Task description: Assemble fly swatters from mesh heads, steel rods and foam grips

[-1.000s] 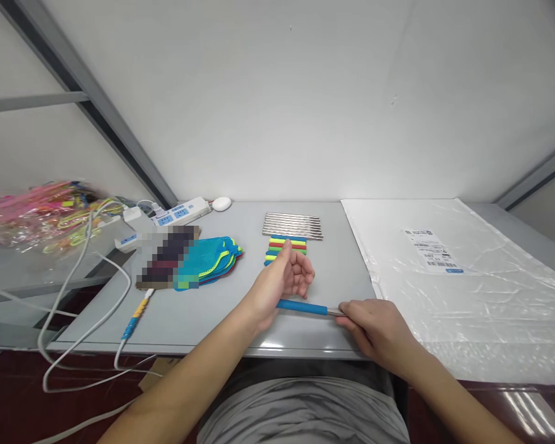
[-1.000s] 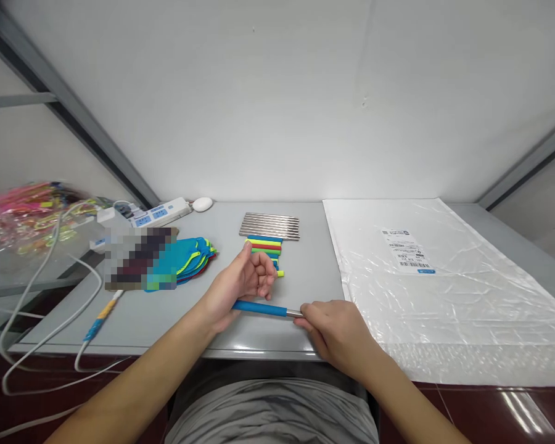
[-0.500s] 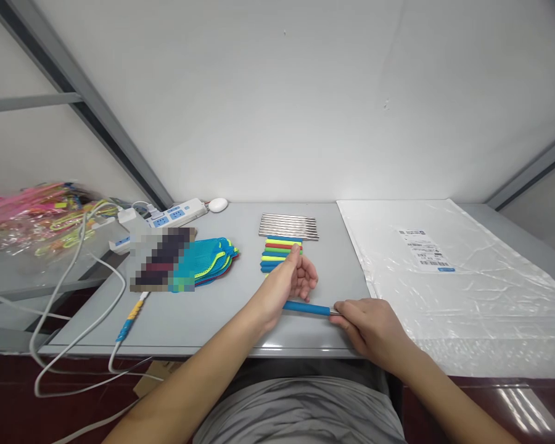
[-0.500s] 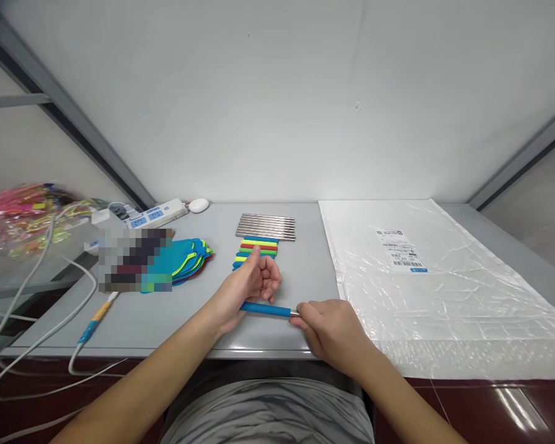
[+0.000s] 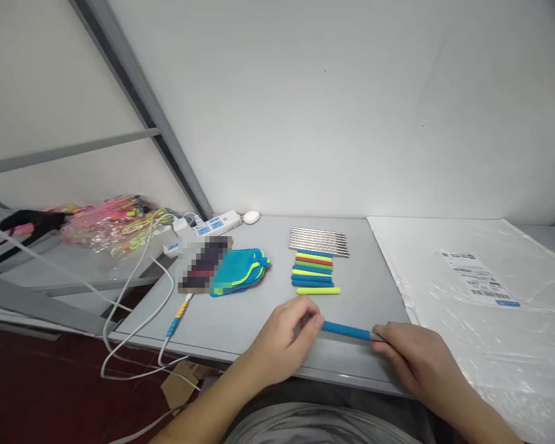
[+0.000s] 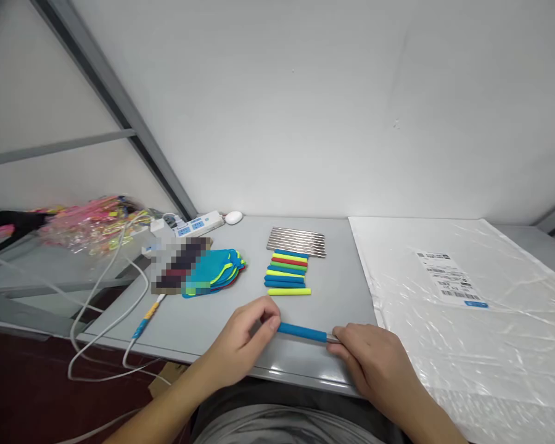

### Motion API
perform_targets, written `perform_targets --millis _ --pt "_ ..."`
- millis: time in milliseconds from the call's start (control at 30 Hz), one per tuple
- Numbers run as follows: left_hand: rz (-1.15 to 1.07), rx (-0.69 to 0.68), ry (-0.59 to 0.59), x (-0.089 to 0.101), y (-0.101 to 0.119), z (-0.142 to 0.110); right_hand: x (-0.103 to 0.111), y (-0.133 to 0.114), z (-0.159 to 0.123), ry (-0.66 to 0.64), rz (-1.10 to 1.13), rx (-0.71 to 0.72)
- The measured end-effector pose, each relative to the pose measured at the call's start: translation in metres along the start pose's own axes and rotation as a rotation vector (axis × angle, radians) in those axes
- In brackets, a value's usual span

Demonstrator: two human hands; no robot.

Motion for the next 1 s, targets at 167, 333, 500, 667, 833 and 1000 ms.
perform_targets --millis 167,333,500,667,833,1000 --pt "0.137 0.033 -0.121 -0.002 -0.017 -0.024 -0.011 -0.003 -0.002 -0.083 0.0 0.037" --pt "0.111 0.034 -0.183 0.001 -0.02 -0.025 -0.013 -0.003 -0.003 -0.093 0.052 0.036" --pt "0.124 0.045 -0.196 0.002 -0.023 -0.029 -0.011 -0.006 0.0 -0.065 0.061 0.06" --pt "0.119 0.055 -0.207 0.0 -0.027 -0.031 -0.009 -0.007 0.001 -0.063 0.069 0.056" --pt "0.044 0.041 -0.211 -0.001 -0.028 -0.022 -0.013 -0.003 -0.001 -0.101 0.058 0.02" --pt "-0.223 0.096 -0.181 -0.002 -0.034 -0.019 -0.019 0.004 0.001 -0.136 0.044 -0.042"
Point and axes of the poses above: each hand's wrist, its own z-axis towards the middle knuckle, its own x-axis out of the back of the hand, y = z × x, the point moved 9 cm from there along z, towards the middle knuckle, and after that the axes turned 6 degrees about z, right-handed, at the moved point
